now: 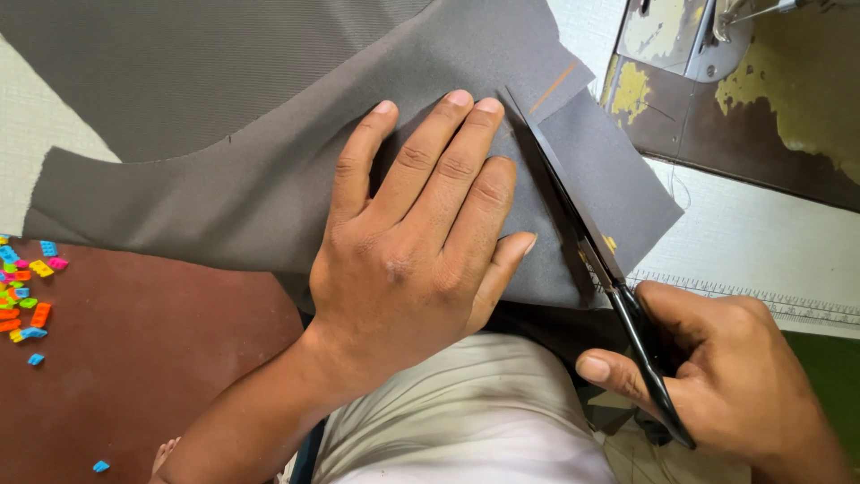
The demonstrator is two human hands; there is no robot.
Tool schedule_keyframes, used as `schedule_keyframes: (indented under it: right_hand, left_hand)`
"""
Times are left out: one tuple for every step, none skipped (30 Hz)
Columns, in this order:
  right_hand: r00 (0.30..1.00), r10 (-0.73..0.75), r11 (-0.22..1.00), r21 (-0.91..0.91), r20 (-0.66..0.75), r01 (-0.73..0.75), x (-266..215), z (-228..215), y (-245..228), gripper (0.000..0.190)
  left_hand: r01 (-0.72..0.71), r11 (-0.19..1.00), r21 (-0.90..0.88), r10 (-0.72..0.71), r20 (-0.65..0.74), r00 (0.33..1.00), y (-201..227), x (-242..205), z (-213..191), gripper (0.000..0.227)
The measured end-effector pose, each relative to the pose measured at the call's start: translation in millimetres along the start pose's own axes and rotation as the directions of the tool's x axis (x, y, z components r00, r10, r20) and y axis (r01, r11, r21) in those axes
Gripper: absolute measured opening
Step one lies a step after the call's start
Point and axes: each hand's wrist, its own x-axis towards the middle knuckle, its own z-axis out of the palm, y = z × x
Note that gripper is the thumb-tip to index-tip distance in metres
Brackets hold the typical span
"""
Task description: Cutting fabric with scissors and sewing pieces together using an industrial sewing machine.
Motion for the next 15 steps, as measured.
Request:
schedule_keyframes:
  right_hand:
    - [1.000,0.005,0.999,0.039,0.006,-0.005,0,0,-1,0.063]
    - [1.000,0.003,0.999,0.039,0.003,-0.003,1,-1,-3,0.063]
    - [1.000,0.010,0.999,0.033,0.010,-0.010,3,-2,-5,0.062]
    - [1.000,0.018,0.999,0.027,0.016,-0.019,3,-3,-7,0.062]
    - [1.000,0.019,0.999,0.028,0.013,-0.019,3,-3,-9,0.062]
    - [1.000,0.030,1.000,0.008,0.005,-0.030,3,-3,-10,0.063]
    - [0.999,0.041,0.999,-0.011,-0.003,-0.041,4,-3,-12,0.064]
    - [0.999,0.040,0.999,-0.010,-0.006,-0.040,4,-3,-11,0.064]
    - [0.999,0.042,0.998,-0.037,-0.004,-0.042,3,-3,-10,0.066]
    - [0.999,0.043,0.997,-0.063,-0.001,-0.043,4,-4,-9,0.067]
    - [0.999,0.040,0.997,-0.062,-0.004,-0.040,0,-6,-3,0.067]
    - [0.999,0.046,0.996,-0.080,-0.009,-0.046,-3,-9,4,0.070]
    - [0.999,0.051,0.994,-0.098,-0.015,-0.053,-6,-11,10,0.074]
    - [0.999,0.041,0.994,-0.098,-0.014,-0.042,-13,-15,22,0.074]
    - [0.997,-0.028,0.998,-0.059,-0.070,0.024,-20,-19,35,0.064]
  left_hand:
    - [0.001,1.000,-0.001,-0.001,0.003,1.000,0,0,0,0.043]
    - [-0.001,1.000,0.000,0.001,0.000,1.000,0,0,0,0.043]
    - [0.000,1.000,0.008,0.000,-0.004,1.000,0,1,0,0.044]
    - [0.000,1.000,0.015,0.000,-0.008,1.000,1,1,0,0.044]
    - [-0.003,1.000,0.014,0.003,-0.010,1.000,1,1,0,0.044]
    - [0.000,1.000,0.019,0.001,-0.013,1.000,2,1,0,0.044]
    - [0.002,1.000,0.023,-0.001,-0.016,1.000,2,1,0,0.044]
    - [0.000,1.000,0.024,0.001,-0.018,1.000,2,2,-1,0.044]
    - [0.000,1.000,0.022,0.001,-0.008,1.000,2,2,-2,0.045]
    - [0.000,1.000,0.022,0.000,0.001,1.000,2,3,-2,0.047]
    - [-0.002,1.000,0.024,0.002,-0.001,1.000,-4,2,-5,0.047]
    - [0.028,0.999,0.027,-0.030,0.059,0.998,-10,2,-9,0.042]
    - [0.058,0.998,0.031,-0.061,0.119,0.991,-15,1,-13,0.056]
    - [0.060,0.997,0.040,-0.064,0.117,0.991,-41,-4,-21,0.056]
    - [0.047,0.990,0.136,-0.061,0.103,0.993,-66,-9,-29,0.056]
